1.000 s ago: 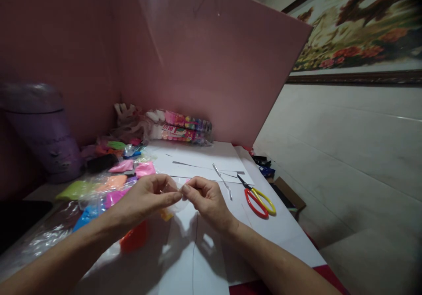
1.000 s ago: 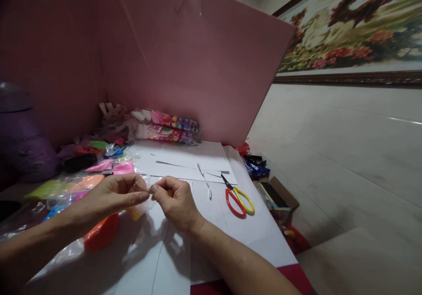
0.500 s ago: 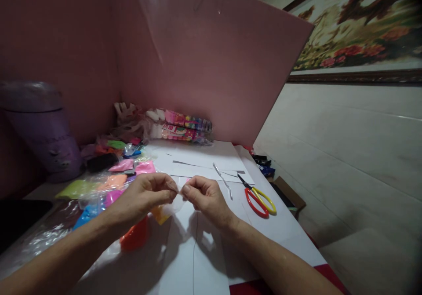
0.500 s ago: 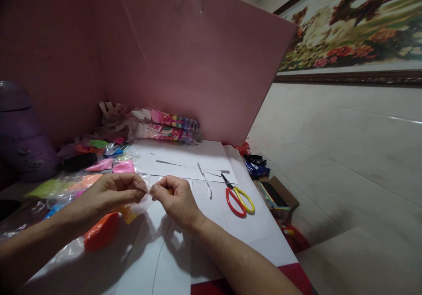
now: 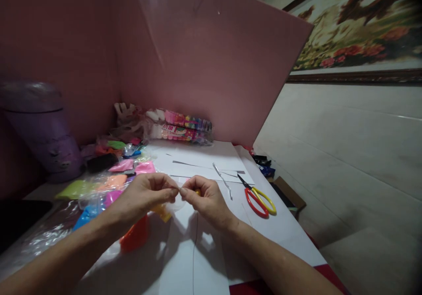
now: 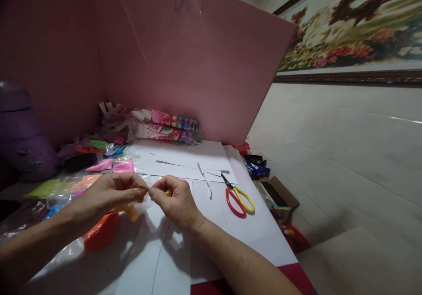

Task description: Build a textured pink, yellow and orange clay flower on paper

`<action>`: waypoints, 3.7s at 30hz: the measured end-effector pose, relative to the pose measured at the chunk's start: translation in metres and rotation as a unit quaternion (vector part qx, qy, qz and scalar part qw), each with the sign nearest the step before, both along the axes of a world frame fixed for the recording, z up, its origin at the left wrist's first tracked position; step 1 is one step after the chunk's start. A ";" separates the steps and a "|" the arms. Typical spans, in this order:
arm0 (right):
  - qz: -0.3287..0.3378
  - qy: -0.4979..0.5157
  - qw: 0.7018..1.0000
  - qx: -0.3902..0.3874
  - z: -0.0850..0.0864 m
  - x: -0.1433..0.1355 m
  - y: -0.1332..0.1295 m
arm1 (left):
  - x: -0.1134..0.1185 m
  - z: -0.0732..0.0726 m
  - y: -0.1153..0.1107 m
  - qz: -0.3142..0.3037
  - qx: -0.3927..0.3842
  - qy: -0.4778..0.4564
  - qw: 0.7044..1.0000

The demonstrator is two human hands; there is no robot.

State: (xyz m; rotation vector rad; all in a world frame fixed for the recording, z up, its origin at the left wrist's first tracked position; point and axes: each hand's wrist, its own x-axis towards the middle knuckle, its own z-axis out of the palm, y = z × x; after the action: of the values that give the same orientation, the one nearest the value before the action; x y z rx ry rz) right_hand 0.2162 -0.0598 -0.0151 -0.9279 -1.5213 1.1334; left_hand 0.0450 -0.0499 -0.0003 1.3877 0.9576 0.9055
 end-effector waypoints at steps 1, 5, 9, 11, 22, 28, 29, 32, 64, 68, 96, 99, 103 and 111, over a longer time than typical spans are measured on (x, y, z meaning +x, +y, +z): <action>0.000 0.000 1.000 -0.003 0.000 0.000 0.000 | 0.000 0.000 0.000 -0.001 -0.004 -0.012 1.000; -0.003 0.003 1.000 -0.015 0.000 0.001 0.000 | -0.001 0.006 0.000 0.023 0.003 -0.022 0.999; -0.005 0.004 1.000 -0.013 0.000 0.001 -0.001 | -0.003 0.009 -0.001 0.028 0.013 -0.009 0.999; -0.006 0.006 1.000 -0.009 0.000 0.001 -0.001 | -0.003 0.009 -0.001 0.031 0.013 -0.003 0.999; 0.008 0.003 1.000 0.008 -0.001 0.002 -0.001 | 0.001 0.009 -0.003 0.039 0.024 -0.004 0.999; -0.011 -0.007 1.000 0.016 0.000 0.002 0.000 | 0.001 0.004 -0.003 0.041 0.021 -0.016 0.999; -0.017 -0.009 1.000 0.018 0.000 0.003 0.000 | 0.000 0.004 -0.002 0.044 0.019 -0.016 0.999; -0.028 -0.016 0.999 0.019 0.000 0.004 0.002 | -0.003 0.004 -0.001 0.057 0.020 -0.013 0.998; -0.023 0.004 0.999 0.035 0.000 0.000 -0.002 | 0.002 0.004 -0.004 0.023 0.031 0.004 0.999; -0.011 0.006 0.999 0.039 -0.002 0.001 0.000 | 0.003 0.003 -0.002 0.009 0.041 0.000 0.999; -0.026 0.009 1.000 0.014 -0.004 0.004 0.005 | 0.001 -0.002 0.002 0.061 0.008 -0.069 0.996; -0.018 0.019 0.999 0.020 -0.004 0.004 0.004 | 0.001 -0.004 0.003 0.027 -0.003 -0.069 0.997; -0.003 0.036 0.999 0.019 -0.004 0.002 0.004 | 0.000 -0.004 0.001 0.041 0.004 -0.068 0.997; -0.024 0.021 0.999 0.015 -0.003 0.003 0.005 | 0.001 -0.002 0.001 0.065 -0.008 -0.063 0.996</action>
State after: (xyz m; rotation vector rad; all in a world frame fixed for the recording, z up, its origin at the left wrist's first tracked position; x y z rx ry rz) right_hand 0.2188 -0.0552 -0.0181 -0.9103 -1.4707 1.0870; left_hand 0.0459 -0.0491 -0.0023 1.2502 0.9663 1.0680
